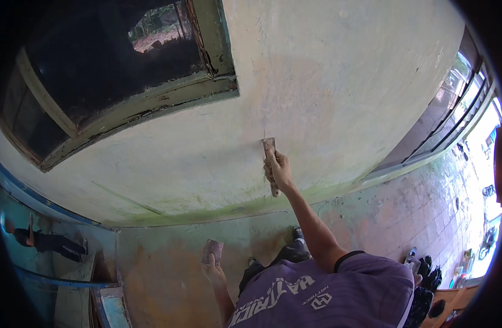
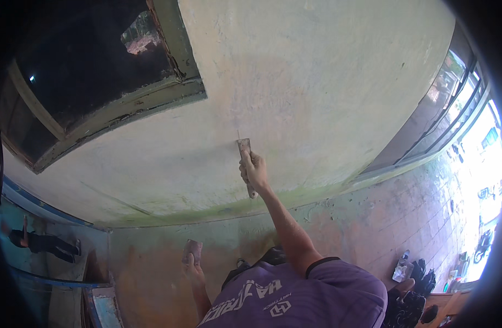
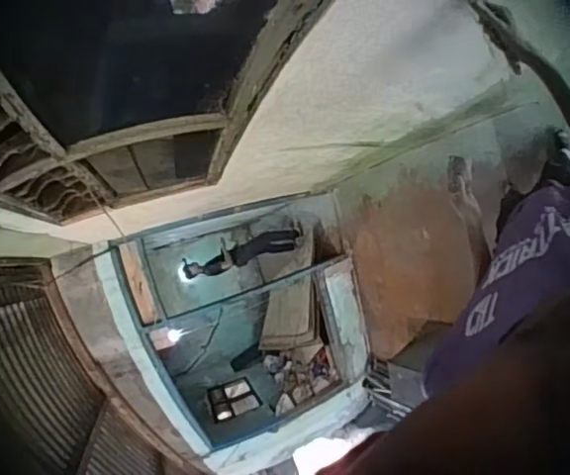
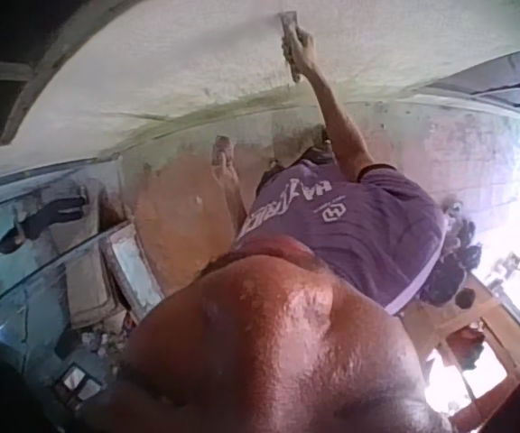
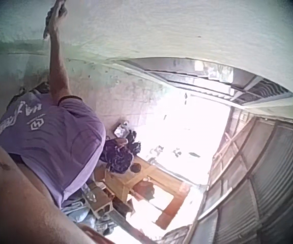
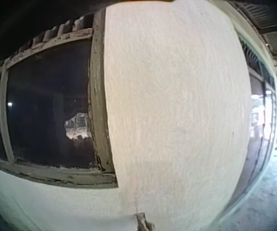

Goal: The person scrapes and sands a wall using a scraper and sandpaper to prepare it for painting.

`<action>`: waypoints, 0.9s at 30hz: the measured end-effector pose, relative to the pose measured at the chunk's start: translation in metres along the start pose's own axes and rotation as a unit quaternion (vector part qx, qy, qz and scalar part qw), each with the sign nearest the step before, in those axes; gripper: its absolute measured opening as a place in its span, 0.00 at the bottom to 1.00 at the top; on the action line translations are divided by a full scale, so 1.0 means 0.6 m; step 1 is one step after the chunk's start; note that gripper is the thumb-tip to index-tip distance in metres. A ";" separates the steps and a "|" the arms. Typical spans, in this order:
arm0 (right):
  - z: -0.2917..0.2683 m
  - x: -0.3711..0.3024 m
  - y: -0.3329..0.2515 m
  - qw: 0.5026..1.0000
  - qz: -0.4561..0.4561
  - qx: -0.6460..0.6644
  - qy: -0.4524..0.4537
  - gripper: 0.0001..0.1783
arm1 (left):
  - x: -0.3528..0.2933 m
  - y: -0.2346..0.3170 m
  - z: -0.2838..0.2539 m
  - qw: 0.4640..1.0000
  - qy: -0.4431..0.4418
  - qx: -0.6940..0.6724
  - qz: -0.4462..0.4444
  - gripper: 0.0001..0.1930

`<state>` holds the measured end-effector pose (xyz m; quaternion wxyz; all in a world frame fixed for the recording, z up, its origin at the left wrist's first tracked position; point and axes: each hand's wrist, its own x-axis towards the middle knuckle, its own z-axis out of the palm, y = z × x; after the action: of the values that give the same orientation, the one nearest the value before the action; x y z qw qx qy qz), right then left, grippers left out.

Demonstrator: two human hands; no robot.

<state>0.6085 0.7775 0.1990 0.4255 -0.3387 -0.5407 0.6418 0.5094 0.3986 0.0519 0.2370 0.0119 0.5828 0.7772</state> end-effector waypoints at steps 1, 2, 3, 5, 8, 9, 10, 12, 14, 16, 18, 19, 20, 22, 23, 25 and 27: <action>0.008 0.003 0.002 1.000 0.001 -0.004 0.001 0.26 | 0.012 -0.009 -0.010 1.000 0.001 -0.001 0.003 0.19; 0.029 0.003 -0.030 1.000 0.004 -0.003 -0.005 0.26 | 0.024 -0.026 -0.039 0.947 -0.040 0.250 0.198 0.20; 0.056 0.000 -0.095 1.000 -0.012 0.003 -0.015 0.26 | 0.024 -0.041 -0.064 0.795 -0.077 0.478 0.366 0.21; 0.058 0.015 -0.143 0.999 -0.033 0.009 -0.019 0.26 | 0.026 -0.052 -0.042 0.815 -0.079 0.455 0.350 0.22; 0.044 0.020 -0.129 0.998 -0.057 0.037 -0.018 0.26 | 0.017 -0.061 -0.009 0.914 -0.072 0.315 0.246 0.20; 0.031 0.010 -0.092 0.998 -0.050 0.026 -0.006 0.26 | 0.016 -0.064 0.005 0.969 -0.062 0.187 0.149 0.20; 0.017 -0.001 -0.063 0.999 -0.043 0.013 0.007 0.26 | 0.014 -0.062 0.017 0.968 -0.065 0.188 0.152 0.20; -0.003 -0.007 -0.064 0.999 -0.007 0.025 0.020 0.24 | 0.001 -0.051 0.047 0.993 -0.075 0.009 0.090 0.19; 0.004 -0.004 -0.127 1.000 -0.009 0.020 0.020 0.26 | -0.009 -0.038 0.077 0.996 -0.044 -0.067 0.048 0.18; 0.005 0.015 -0.208 0.999 -0.037 0.021 -0.011 0.26 | -0.020 -0.036 0.082 0.991 -0.014 -0.136 -0.001 0.18; 0.013 0.025 -0.265 0.996 -0.050 0.056 -0.056 0.25 | -0.021 -0.047 0.080 0.987 -0.016 -0.153 -0.040 0.17; 0.007 0.025 -0.256 0.996 -0.049 0.055 -0.054 0.25 | -0.024 -0.043 0.087 0.987 -0.016 -0.152 -0.043 0.17; 0.001 0.027 -0.236 0.997 -0.057 0.032 -0.034 0.24 | -0.025 -0.035 0.098 0.989 -0.026 -0.141 -0.042 0.16; -0.021 0.020 -0.166 0.998 -0.066 0.009 -0.014 0.24 | -0.026 -0.034 0.107 0.990 -0.035 -0.131 -0.041 0.15; -0.041 0.007 -0.109 0.999 -0.043 -0.004 -0.002 0.24 | -0.024 -0.035 0.108 0.990 -0.049 -0.130 -0.026 0.18; -0.046 0.002 -0.082 1.000 -0.020 -0.015 0.008 0.23 | -0.019 -0.033 0.108 0.990 -0.061 -0.130 -0.010 0.21; -0.031 -0.006 -0.113 1.000 0.020 0.019 0.015 0.24 | -0.016 -0.020 0.115 0.985 -0.057 -0.162 -0.002 0.21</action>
<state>0.6390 0.7854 0.2623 0.4273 -0.3508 -0.5148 0.6552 0.5428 0.4597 0.0656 0.2705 0.0166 0.4344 0.8590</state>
